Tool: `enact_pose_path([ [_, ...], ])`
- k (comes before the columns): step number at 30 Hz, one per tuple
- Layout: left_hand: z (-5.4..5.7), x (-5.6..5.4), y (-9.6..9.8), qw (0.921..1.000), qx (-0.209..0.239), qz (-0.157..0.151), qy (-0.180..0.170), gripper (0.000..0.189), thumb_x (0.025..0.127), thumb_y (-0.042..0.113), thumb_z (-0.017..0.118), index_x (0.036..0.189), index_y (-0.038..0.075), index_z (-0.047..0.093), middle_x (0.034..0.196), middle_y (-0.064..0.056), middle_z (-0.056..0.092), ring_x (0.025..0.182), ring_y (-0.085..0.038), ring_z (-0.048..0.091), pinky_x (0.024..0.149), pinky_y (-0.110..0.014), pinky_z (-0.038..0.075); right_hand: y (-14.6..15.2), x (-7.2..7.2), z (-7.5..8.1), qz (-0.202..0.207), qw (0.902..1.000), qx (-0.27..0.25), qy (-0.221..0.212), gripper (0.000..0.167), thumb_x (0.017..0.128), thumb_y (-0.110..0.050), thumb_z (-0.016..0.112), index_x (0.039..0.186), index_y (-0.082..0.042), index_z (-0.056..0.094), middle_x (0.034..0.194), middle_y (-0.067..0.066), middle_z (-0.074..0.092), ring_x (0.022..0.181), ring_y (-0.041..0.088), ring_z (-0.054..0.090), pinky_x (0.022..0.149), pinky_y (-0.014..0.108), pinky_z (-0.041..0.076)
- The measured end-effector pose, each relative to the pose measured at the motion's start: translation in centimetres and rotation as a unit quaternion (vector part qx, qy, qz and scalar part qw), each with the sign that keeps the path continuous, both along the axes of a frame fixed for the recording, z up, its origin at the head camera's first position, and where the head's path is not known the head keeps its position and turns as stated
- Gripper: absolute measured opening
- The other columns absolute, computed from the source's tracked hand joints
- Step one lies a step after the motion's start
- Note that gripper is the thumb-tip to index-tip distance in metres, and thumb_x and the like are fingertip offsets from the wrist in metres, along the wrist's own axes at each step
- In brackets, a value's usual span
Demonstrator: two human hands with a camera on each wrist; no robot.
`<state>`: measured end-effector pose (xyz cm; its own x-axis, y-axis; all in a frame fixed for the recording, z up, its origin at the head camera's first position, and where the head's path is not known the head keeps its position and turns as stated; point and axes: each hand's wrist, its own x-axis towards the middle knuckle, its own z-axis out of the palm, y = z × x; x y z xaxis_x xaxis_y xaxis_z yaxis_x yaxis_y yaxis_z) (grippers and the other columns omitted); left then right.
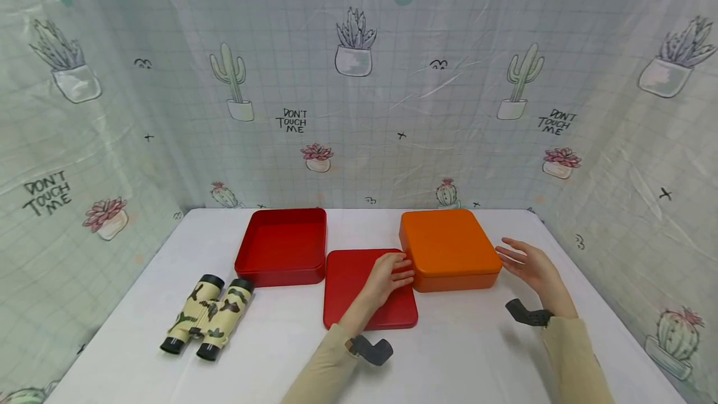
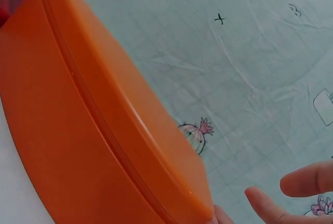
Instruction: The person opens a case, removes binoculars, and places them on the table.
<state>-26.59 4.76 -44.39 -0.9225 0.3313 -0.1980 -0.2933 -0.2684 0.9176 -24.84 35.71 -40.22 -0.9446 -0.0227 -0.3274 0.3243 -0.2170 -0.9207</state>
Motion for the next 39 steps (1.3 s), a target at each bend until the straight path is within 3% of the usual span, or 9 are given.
enact_pose_path([
  [4, -0.03, -0.14, 0.27, 0.9999, 0.01, 0.004, -0.002, 0.047, 0.092, 0.024, 0.043, 0.128, -0.005, 0.036, 0.123, -0.021, 0.049, 0.093, -0.023, 0.061, 0.091, -0.038, 0.047, 0.37, -0.1, -0.2, -0.002, 0.9996, -0.022, -0.017, 0.031, 0.092, -0.032, 0.042, 0.12, -0.02, 0.045, 0.099, -0.006, 0.052, 0.087, 0.007, 0.057, 0.082, 0.021, 0.049],
  [11, 0.27, -0.12, 0.67, 0.9996, 0.026, 0.004, -0.005, 0.048, 0.092, 0.024, 0.043, 0.129, -0.004, 0.034, 0.125, -0.023, 0.047, 0.096, -0.025, 0.059, 0.092, -0.04, 0.046, 0.57, -0.35, -0.41, -0.009, 0.9984, -0.042, -0.037, 0.042, 0.092, -0.035, 0.045, 0.129, -0.018, 0.034, 0.103, -0.002, 0.045, 0.088, 0.01, 0.056, 0.082, 0.024, 0.049],
  [18, 0.18, -0.25, 1.02, 0.9995, 0.025, 0.012, -0.014, 0.049, 0.09, 0.024, 0.047, 0.129, -0.003, 0.035, 0.124, -0.021, 0.048, 0.1, -0.028, 0.058, 0.09, -0.04, 0.046, 0.78, 0.01, -0.55, -0.013, 0.9989, -0.037, -0.027, 0.029, 0.091, -0.036, 0.044, 0.116, -0.02, 0.042, 0.121, 0.005, 0.035, 0.088, 0.011, 0.056, 0.081, 0.024, 0.049],
  [21, 0.14, -0.18, 0.98, 0.9996, 0.024, 0.017, -0.001, 0.05, 0.088, 0.026, 0.051, 0.127, -0.003, 0.036, 0.119, -0.02, 0.051, 0.095, -0.026, 0.059, 0.087, -0.038, 0.049, 0.71, 0.11, -0.57, -0.011, 0.9992, -0.031, -0.024, 0.035, 0.093, -0.035, 0.041, 0.122, -0.017, 0.039, 0.117, 0.003, 0.039, 0.087, 0.011, 0.055, 0.08, 0.024, 0.049],
  [25, 0.25, -0.21, 0.93, 0.9996, 0.018, 0.021, 0.004, 0.05, 0.088, 0.024, 0.05, 0.127, -0.004, 0.035, 0.117, -0.02, 0.05, 0.094, -0.025, 0.058, 0.085, -0.038, 0.05, 0.63, 0.12, -0.52, 0.004, 0.9994, -0.032, -0.015, 0.044, 0.095, -0.035, 0.035, 0.131, -0.011, 0.032, 0.097, -0.005, 0.052, 0.086, 0.013, 0.054, 0.079, 0.024, 0.05],
  [28, 0.4, -0.39, 1.01, 0.9995, 0.012, 0.026, -0.016, 0.049, 0.088, 0.021, 0.048, 0.128, -0.004, 0.034, 0.119, -0.021, 0.049, 0.095, -0.025, 0.056, 0.087, -0.041, 0.048, 0.67, 0.06, -0.53, 0.015, 0.9992, -0.036, -0.01, 0.036, 0.095, -0.034, 0.035, 0.122, -0.012, 0.039, 0.09, -0.006, 0.056, 0.085, 0.014, 0.055, 0.078, 0.025, 0.05],
  [34, 0.6, -0.55, 0.87, 0.999, 0.019, 0.019, -0.036, 0.047, 0.089, 0.021, 0.046, 0.128, -0.004, 0.036, 0.124, -0.023, 0.046, 0.096, -0.027, 0.055, 0.089, -0.044, 0.046, 0.87, -0.11, -0.58, 0.029, 0.9986, -0.044, -0.011, 0.022, 0.094, -0.032, 0.038, 0.096, -0.02, 0.057, 0.095, -0.003, 0.053, 0.087, 0.016, 0.054, 0.079, 0.027, 0.051],
  [37, 0.51, -0.62, 0.8, 0.9989, 0.018, 0.017, -0.041, 0.047, 0.088, 0.022, 0.047, 0.127, -0.003, 0.037, 0.124, -0.023, 0.046, 0.094, -0.025, 0.057, 0.089, -0.043, 0.046, 0.85, -0.23, -0.6, 0.036, 0.9989, -0.021, -0.02, 0.026, 0.094, -0.032, 0.04, 0.107, -0.016, 0.056, 0.104, 0.003, 0.045, 0.087, 0.017, 0.053, 0.079, 0.027, 0.051],
  [39, 0.37, -0.72, 0.73, 0.9987, 0.023, 0.013, -0.044, 0.047, 0.088, 0.022, 0.047, 0.126, -0.004, 0.038, 0.121, -0.023, 0.047, 0.09, -0.024, 0.057, 0.089, -0.044, 0.046, 0.77, -0.41, -0.73, 0.039, 0.999, 0.008, -0.023, 0.037, 0.094, -0.032, 0.038, 0.123, -0.009, 0.045, 0.111, 0.008, 0.041, 0.087, 0.016, 0.053, 0.078, 0.026, 0.052],
])
